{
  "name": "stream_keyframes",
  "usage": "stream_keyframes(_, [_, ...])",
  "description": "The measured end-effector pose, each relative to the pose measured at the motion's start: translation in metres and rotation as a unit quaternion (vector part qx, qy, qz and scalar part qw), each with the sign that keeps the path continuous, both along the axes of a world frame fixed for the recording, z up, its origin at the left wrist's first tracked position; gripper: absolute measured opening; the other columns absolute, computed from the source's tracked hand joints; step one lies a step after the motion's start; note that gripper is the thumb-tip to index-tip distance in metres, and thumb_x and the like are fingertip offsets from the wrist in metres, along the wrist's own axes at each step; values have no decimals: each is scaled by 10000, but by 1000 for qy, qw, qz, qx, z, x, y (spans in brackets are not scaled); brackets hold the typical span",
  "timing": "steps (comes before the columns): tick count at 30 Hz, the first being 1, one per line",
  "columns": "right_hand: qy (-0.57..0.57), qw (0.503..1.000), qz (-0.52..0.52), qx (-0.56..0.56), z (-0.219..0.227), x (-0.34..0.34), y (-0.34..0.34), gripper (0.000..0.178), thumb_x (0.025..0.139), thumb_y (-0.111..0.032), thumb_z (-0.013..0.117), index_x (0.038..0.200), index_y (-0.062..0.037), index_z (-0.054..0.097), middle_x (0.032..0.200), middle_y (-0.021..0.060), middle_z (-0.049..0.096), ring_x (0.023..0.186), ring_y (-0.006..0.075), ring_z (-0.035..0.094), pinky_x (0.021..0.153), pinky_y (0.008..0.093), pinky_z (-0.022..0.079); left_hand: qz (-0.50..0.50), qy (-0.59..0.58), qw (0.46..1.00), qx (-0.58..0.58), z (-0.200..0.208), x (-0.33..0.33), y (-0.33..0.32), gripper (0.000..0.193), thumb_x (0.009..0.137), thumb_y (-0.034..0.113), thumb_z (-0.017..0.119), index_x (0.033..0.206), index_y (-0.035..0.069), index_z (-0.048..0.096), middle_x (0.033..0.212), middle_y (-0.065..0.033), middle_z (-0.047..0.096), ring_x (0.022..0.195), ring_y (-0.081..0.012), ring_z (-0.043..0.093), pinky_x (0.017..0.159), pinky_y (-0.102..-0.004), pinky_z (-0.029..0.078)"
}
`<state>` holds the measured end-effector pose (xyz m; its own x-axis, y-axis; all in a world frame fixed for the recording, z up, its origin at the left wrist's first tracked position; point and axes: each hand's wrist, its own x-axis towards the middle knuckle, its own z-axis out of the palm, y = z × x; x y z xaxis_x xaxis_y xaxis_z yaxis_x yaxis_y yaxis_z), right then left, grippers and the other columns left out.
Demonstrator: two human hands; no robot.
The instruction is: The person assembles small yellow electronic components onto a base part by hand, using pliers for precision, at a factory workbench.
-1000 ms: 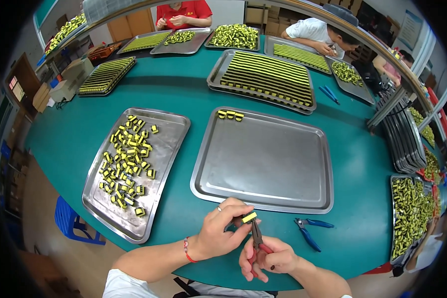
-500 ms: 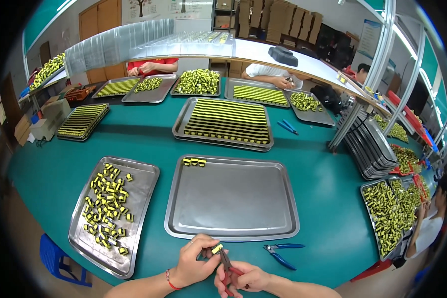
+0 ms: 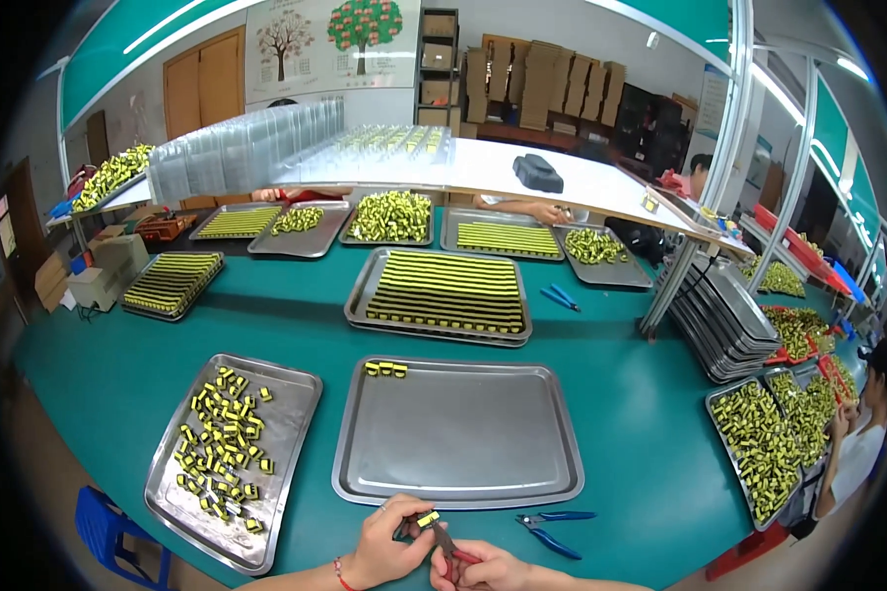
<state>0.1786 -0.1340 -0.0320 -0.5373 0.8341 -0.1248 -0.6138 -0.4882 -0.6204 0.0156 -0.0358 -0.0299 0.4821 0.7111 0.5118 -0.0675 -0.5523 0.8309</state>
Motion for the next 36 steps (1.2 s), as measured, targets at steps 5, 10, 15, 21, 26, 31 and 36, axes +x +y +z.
stream_keyframes(5, [-14, 1000, 3, 13, 1, -1, -3, 388, 701, 52, 492, 1081, -23, 508, 893, 175, 624, 712, 231, 661, 481, 247, 477, 10, -12, 1000, -13, -7, -2, -2, 329, 771, -100, 712, 1073, -12, 616, 910, -83, 620, 691, -94, 591, 566, -208, 471])
stream_keyframes(10, [-36, 999, 20, 19, 13, -2, -2, 387, 743, 43, 505, 1125, -17, 497, 924, 182, 641, 724, 224, 665, 515, 251, 513, 30, -7, 1000, 4, -7, -4, 0, 314, 756, -37, 748, 1054, -2, 656, 844, -53, 624, 604, -87, 538, 532, -226, 443])
stream_keyframes(15, [-4, 997, 73, 3, 0, 11, 8, 404, 766, 106, 460, 1154, -5, 479, 1064, 170, 582, 974, 275, 644, 616, 309, 564, 14, 29, 999, 25, 4, -3, 6, 329, 762, -91, 700, 1076, -11, 641, 905, -83, 632, 684, -110, 588, 561, -227, 469])
stream_keyframes(21, [8, 995, 101, 23, 5, 16, 11, 411, 755, 90, 447, 1155, 4, 486, 1077, 190, 582, 969, 308, 648, 595, 316, 548, -5, 15, 999, 44, 9, 1, 8, 380, 729, -122, 705, 1085, -14, 630, 898, -102, 636, 670, -127, 583, 557, -238, 464])
stream_keyframes(26, [-4, 996, 88, 7, 7, 13, 7, 412, 736, 100, 411, 1128, 5, 493, 1003, 155, 596, 859, 242, 649, 525, 273, 493, -16, -5, 999, 44, 0, -2, 5, 425, 715, -161, 698, 1106, -19, 612, 923, -125, 630, 728, -150, 600, 586, -241, 481])
stream_keyframes(31, [-76, 995, 69, 3, 9, 13, 2, 357, 721, 109, 397, 1041, 17, 526, 904, 167, 608, 710, 241, 640, 444, 258, 418, -32, 3, 999, 28, 5, -5, 2, 423, 725, -178, 669, 1117, -31, 603, 929, -130, 622, 752, -164, 609, 616, -245, 491])
stream_keyframes(36, [-7, 991, 136, 2, 4, 24, 6, 390, 711, 109, 386, 1067, 14, 514, 917, 146, 603, 705, 227, 645, 437, 248, 416, -74, -2, 997, 12, 5, -6, 2, 417, 743, -180, 644, 1132, -38, 592, 940, -133, 611, 783, -171, 614, 637, -253, 499])
